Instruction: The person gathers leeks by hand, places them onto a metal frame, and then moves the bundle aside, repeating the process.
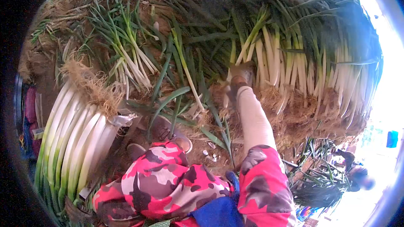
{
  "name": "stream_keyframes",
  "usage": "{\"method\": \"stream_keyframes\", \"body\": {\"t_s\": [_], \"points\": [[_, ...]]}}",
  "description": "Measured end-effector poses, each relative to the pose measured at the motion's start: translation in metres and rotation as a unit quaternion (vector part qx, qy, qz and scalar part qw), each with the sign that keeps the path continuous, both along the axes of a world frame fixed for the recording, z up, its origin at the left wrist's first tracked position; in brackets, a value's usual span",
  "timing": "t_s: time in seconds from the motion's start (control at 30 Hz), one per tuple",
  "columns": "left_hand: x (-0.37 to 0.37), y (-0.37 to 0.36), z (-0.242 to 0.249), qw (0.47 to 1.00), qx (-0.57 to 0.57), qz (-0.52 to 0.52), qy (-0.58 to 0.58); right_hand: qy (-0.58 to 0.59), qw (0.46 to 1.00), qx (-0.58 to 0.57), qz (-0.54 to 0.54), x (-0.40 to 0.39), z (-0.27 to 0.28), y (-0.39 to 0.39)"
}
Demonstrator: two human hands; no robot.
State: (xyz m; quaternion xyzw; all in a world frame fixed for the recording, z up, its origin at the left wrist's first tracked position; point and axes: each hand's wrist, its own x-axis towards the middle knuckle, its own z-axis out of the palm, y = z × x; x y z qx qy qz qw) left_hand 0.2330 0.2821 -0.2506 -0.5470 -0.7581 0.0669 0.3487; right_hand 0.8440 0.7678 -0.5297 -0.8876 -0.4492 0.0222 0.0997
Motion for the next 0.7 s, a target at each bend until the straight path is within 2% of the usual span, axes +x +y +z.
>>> {"method": "stream_keyframes", "body": {"t_s": [0.03, 0.13, 0.17, 0.2, 0.27, 0.37, 0.47, 0.5, 0.53, 0.6, 0.67, 0.7], "points": [[0.0, 0.003, 0.002, 1.0, -0.006, -0.002, -0.004, 0.006, 1.0, 0.014, 0.001, -0.005, -0.005, 0.007], [0.009, 0.018, -0.006, 1.0, -0.004, -0.008, -0.001, 0.078, 0.995, -0.052, -0.019, -0.026, -0.007, 0.014], [0.01, 0.021, -0.008, 1.0, -0.002, -0.011, -0.003, -0.066, 0.981, -0.175, 0.055, -0.034, 0.0, 0.013], [0.011, 0.025, -0.01, 1.0, 0.0, -0.014, -0.008, -0.126, 0.965, -0.21, 0.096, -0.04, 0.001, 0.011], [0.006, 0.019, -0.012, 1.0, 0.003, -0.01, -0.013, -0.141, 0.968, -0.176, 0.114, -0.024, 0.002, -0.001], [0.015, 0.003, 0.0, 1.0, 0.019, 0.014, -0.019, 0.051, 0.989, -0.04, 0.134, -0.006, 0.004, -0.017], [0.024, 0.003, -0.001, 0.998, 0.031, 0.047, -0.011, 0.253, 0.957, 0.107, 0.097, -0.033, 0.019, -0.042], [0.023, -0.002, -0.001, 0.995, 0.012, 0.099, -0.01, 0.285, 0.944, 0.136, 0.092, -0.044, 0.028, -0.057], [0.02, -0.001, 0.0, 0.994, 0.011, 0.104, -0.011, 0.309, 0.934, 0.155, 0.094, -0.052, 0.042, -0.071], [0.019, -0.007, -0.006, 0.994, 0.017, 0.108, -0.019, 0.33, 0.927, 0.108, 0.142, -0.054, 0.051, -0.093], [0.019, -0.008, -0.007, 0.994, 0.025, 0.102, -0.035, 0.422, 0.882, 0.173, 0.122, -0.09, 0.081, -0.135], [0.021, -0.007, -0.005, 0.993, 0.016, 0.108, -0.037, 0.455, 0.872, 0.155, 0.095, -0.088, 0.083, -0.148]]}}
